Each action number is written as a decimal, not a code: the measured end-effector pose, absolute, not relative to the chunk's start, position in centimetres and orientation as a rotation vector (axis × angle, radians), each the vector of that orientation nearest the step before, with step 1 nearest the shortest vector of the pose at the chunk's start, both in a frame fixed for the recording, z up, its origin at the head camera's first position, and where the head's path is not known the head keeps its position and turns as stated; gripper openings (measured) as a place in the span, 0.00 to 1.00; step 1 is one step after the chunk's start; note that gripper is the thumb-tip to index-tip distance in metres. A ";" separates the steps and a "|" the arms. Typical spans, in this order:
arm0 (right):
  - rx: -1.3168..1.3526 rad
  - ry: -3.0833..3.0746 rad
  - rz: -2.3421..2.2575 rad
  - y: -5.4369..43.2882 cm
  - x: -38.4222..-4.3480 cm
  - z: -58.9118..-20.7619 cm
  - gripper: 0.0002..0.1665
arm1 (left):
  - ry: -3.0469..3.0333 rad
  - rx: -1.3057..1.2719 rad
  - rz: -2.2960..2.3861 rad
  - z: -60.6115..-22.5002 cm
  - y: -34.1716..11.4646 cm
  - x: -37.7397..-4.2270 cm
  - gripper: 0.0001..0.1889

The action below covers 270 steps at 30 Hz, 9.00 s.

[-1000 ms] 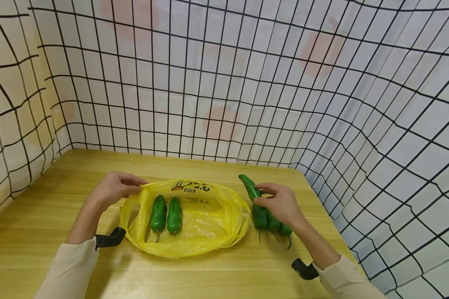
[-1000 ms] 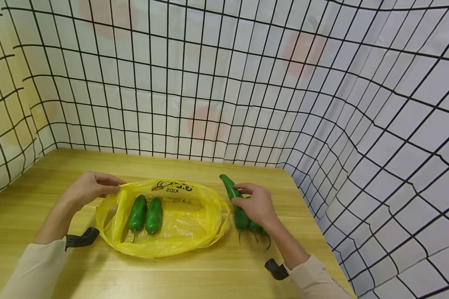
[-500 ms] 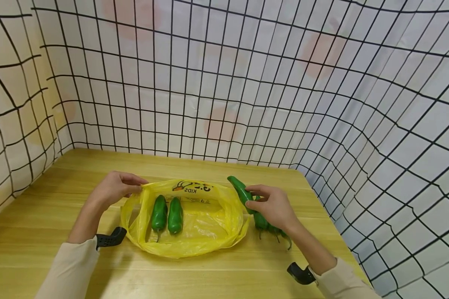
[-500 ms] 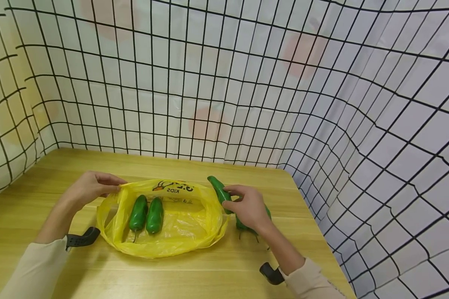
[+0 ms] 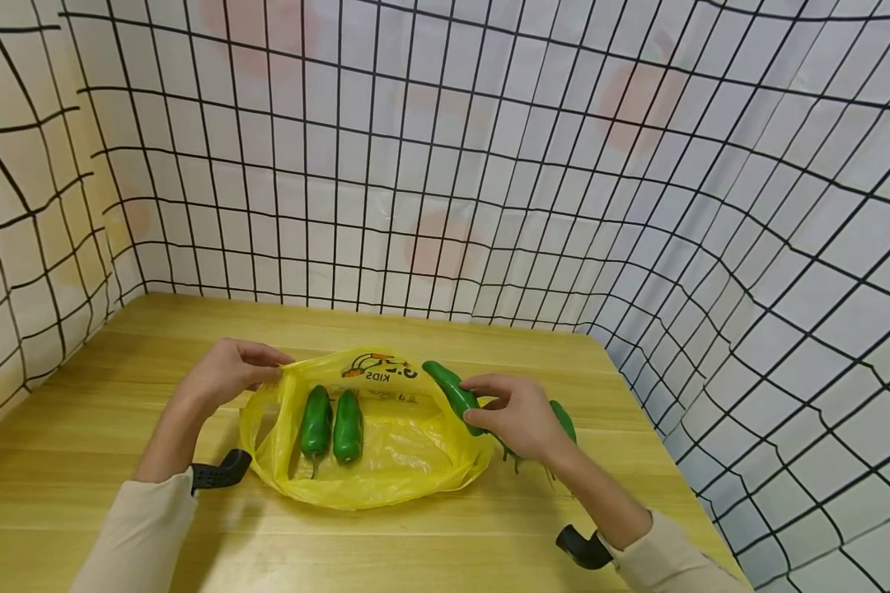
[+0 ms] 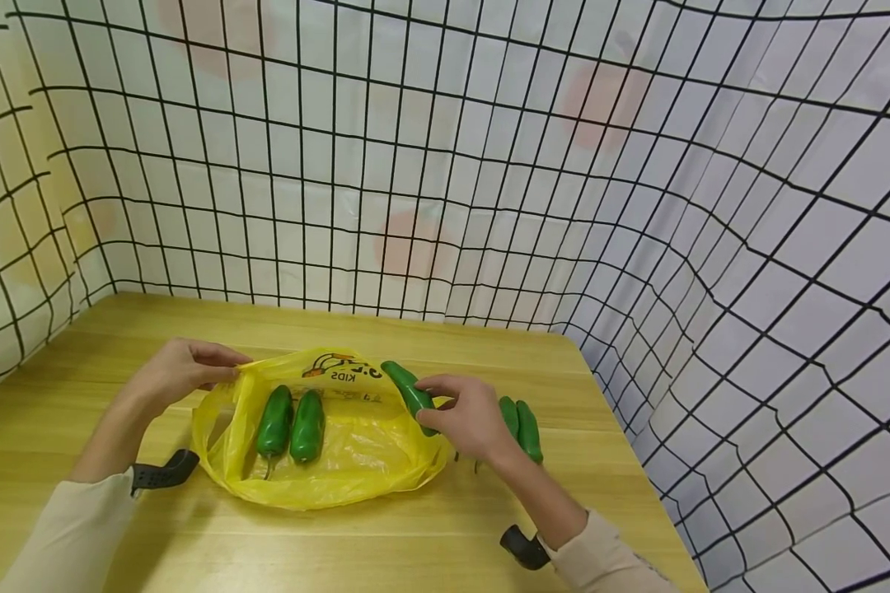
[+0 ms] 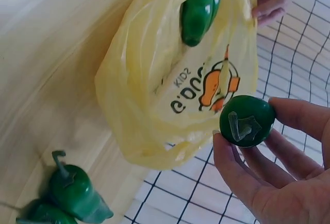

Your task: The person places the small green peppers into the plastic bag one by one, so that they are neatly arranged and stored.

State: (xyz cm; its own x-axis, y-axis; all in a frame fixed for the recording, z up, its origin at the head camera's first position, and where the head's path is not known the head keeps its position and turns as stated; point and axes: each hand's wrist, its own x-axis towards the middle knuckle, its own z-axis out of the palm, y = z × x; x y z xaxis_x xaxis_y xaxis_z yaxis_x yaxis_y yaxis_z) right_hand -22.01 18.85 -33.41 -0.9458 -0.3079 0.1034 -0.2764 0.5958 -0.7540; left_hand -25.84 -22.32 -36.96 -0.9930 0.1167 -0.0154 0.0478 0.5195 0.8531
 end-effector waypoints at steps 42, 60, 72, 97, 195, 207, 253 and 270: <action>-0.592 2.690 -1.330 11.3 -24.2 -38.8 0.21 | 2.683 0.128 1.481 -36.7 -22.5 -25.8 0.17; -0.563 2.705 -1.336 10.1 -24.9 -41.1 0.19 | 2.705 0.144 1.465 -36.9 -22.6 -25.8 0.18; -0.558 2.713 -1.355 9.2 -25.0 -41.9 0.20 | 2.688 0.140 1.469 -36.9 -22.5 -25.7 0.17; -0.539 2.623 -1.232 8.8 -24.4 -41.1 0.28 | 2.685 0.135 1.476 -36.9 -22.5 -25.6 0.17; -0.398 3.003 -1.180 20.4 -23.3 -35.7 0.27 | 2.701 0.140 1.471 -36.8 -22.6 -25.7 0.17; -0.283 3.033 -1.162 23.4 -23.8 -36.3 0.27 | 2.685 0.126 1.483 -36.9 -22.4 -25.6 0.16; -0.016 3.149 -0.915 32.0 -23.6 -39.7 0.31 | 2.678 0.129 1.480 -36.9 -22.5 -25.6 0.16; -0.012 3.077 -0.894 32.3 -23.5 -40.3 0.34 | 2.670 0.116 1.489 -36.8 -22.3 -25.6 0.17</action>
